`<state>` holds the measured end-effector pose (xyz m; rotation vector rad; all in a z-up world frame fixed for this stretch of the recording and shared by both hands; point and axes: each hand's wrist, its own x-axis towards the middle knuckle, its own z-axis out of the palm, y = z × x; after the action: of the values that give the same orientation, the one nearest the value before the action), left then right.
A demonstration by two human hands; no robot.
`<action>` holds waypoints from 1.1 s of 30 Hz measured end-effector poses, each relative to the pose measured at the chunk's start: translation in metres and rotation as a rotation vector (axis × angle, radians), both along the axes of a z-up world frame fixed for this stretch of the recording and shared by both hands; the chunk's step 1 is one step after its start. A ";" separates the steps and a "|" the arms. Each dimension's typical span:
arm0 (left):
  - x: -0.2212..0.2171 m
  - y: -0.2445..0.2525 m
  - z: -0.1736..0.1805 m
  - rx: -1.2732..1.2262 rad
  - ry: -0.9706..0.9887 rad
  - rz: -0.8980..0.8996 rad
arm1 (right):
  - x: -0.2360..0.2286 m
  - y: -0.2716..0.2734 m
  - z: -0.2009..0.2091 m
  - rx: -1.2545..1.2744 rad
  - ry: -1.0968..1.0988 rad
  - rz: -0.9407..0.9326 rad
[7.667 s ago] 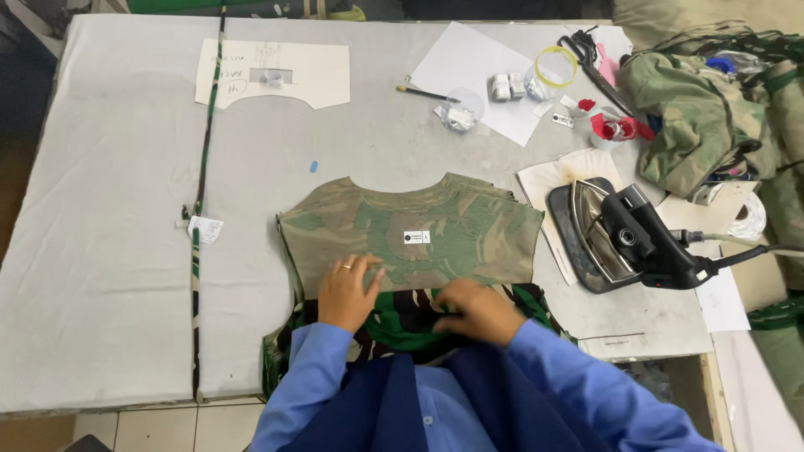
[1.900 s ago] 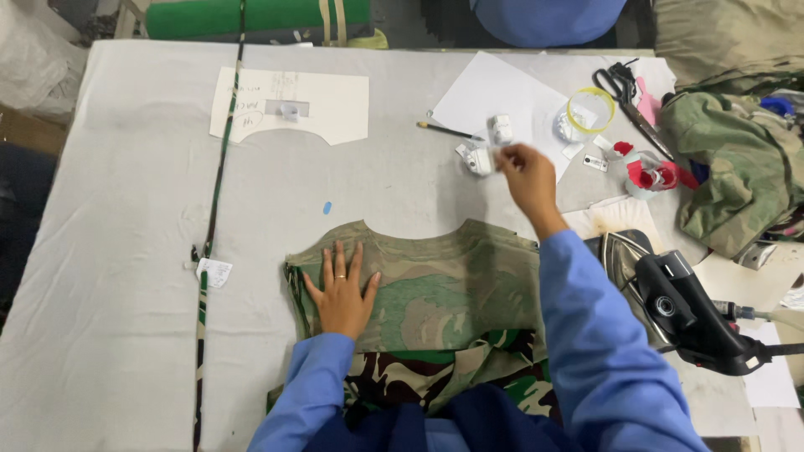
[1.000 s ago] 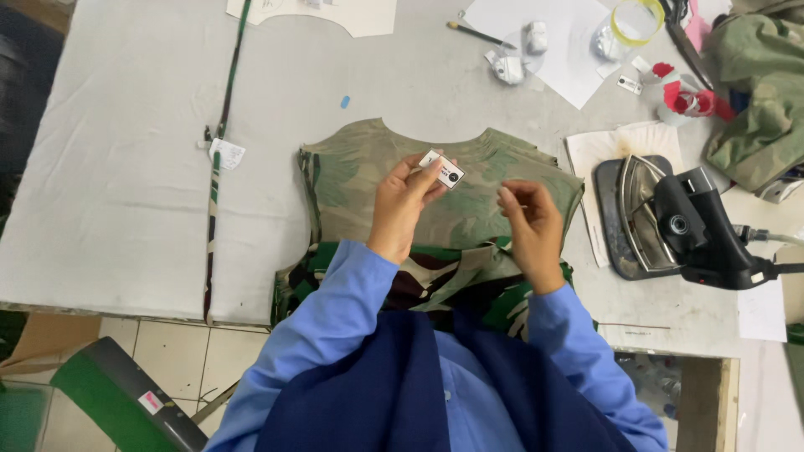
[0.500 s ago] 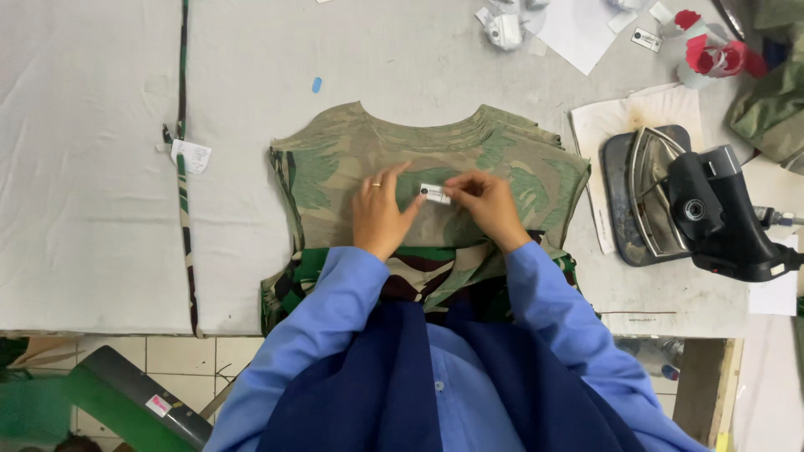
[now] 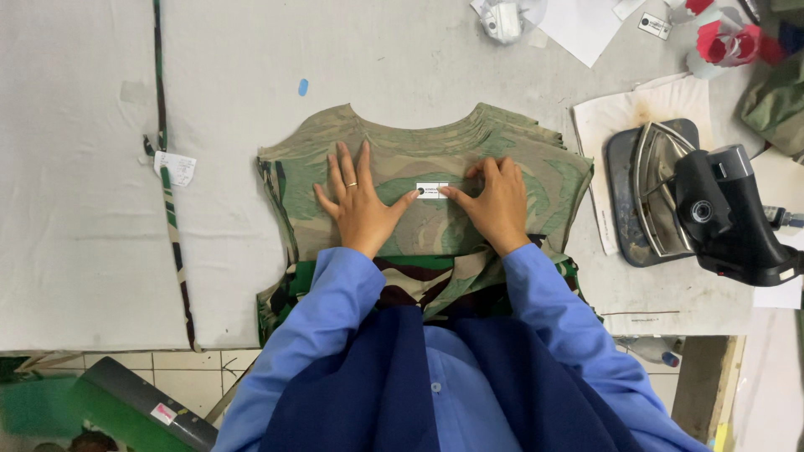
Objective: The person irons a camouflage-patterned shirt laid out on a white table. They repeatedly pick up small white tags from the table, place them on the shirt, and press them with a steam iron. The person adjusts the shirt's position and smooths the fabric between ironing cycles.
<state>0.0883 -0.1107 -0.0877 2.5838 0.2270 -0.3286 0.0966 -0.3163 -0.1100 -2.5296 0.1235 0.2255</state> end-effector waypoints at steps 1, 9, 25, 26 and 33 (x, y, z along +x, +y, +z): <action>0.000 0.000 -0.001 0.000 0.001 -0.003 | 0.000 0.000 0.000 0.000 0.001 -0.003; 0.000 0.001 -0.015 0.030 -0.026 -0.009 | 0.000 0.000 -0.004 -0.010 0.036 -0.016; 0.022 0.106 -0.048 0.174 -0.278 0.046 | -0.002 -0.257 0.079 -0.444 0.166 -0.231; 0.022 0.109 -0.057 0.181 -0.401 0.105 | 0.001 -0.252 0.080 -0.417 0.162 -0.268; 0.030 0.119 -0.074 0.083 -0.675 0.199 | 0.029 -0.077 0.124 -0.340 0.113 0.306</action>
<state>0.1178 0.0079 -0.1617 2.5586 0.2463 0.6286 0.1253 -0.3937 0.0137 -2.8670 -0.2007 0.5063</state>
